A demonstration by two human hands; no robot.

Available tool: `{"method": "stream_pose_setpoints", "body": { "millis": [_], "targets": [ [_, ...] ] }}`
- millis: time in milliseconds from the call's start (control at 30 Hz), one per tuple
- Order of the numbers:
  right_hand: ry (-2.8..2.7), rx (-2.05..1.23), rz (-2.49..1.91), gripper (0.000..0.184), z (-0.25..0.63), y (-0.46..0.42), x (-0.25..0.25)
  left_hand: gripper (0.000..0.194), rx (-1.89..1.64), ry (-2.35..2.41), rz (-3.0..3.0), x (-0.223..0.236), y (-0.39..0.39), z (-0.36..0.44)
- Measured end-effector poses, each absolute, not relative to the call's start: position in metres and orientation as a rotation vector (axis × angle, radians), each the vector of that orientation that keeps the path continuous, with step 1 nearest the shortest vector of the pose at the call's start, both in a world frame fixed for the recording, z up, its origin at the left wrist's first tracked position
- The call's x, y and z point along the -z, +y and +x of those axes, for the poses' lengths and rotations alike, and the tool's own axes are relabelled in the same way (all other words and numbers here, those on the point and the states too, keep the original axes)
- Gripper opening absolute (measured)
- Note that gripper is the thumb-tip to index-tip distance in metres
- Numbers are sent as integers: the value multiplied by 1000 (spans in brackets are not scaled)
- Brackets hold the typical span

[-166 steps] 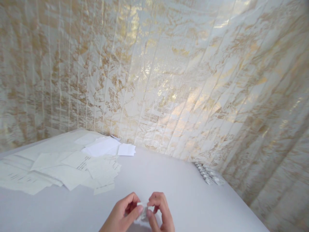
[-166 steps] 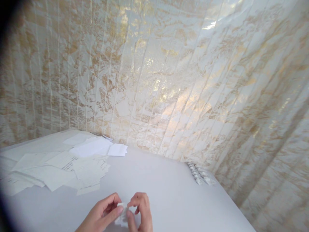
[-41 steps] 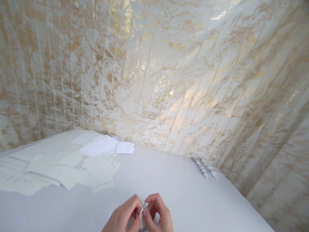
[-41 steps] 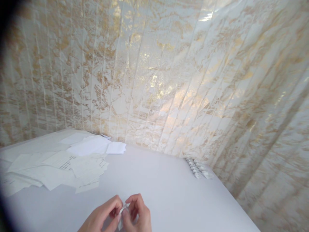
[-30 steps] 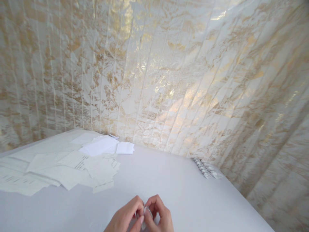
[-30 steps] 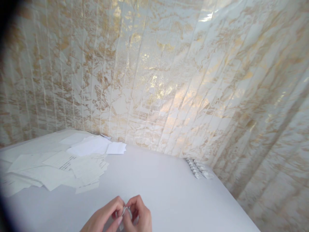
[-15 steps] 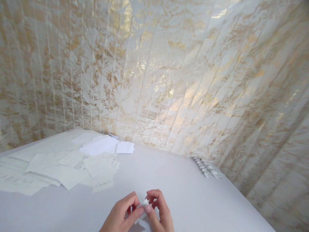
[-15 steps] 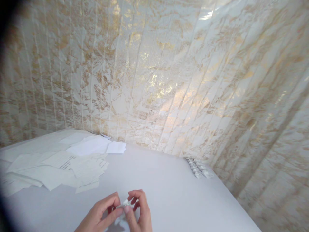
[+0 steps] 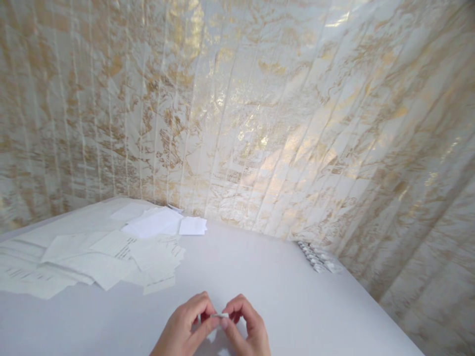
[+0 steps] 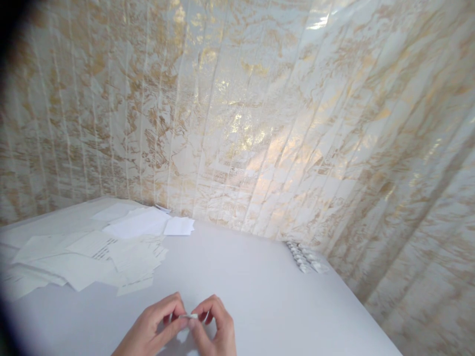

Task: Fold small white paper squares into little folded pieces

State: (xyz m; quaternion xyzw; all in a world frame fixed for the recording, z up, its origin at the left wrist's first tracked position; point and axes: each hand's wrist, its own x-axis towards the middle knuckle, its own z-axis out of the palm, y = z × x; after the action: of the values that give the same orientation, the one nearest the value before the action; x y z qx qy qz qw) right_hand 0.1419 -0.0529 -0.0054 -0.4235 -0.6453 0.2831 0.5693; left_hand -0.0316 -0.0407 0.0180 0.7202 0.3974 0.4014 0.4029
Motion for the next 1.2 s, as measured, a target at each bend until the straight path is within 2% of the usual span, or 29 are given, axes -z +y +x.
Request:
{"method": "stream_pose_setpoints", "body": {
  "millis": [367,500,833,1067,1200],
  "targets": [
    [-1367,-820,-1014,52,142,-52,4,35,-1070,949,1866,-21,-40,-31],
    [-1331,-908,-1026,53,142,-51,7,34,-1022,972,1789,-17,-41,-32],
    [-1409,-832,-1113,47,141,-57,1,37,-968,1004,1753,-27,-49,-32],
    [-1356,-882,-1118,56,142,-55,4,31,-896,1012,1686,-26,-46,-30],
    [-1314,-945,-1077,55,138,-53,9,44,-897,992,1632,-17,-39,-32]
  ]
}}
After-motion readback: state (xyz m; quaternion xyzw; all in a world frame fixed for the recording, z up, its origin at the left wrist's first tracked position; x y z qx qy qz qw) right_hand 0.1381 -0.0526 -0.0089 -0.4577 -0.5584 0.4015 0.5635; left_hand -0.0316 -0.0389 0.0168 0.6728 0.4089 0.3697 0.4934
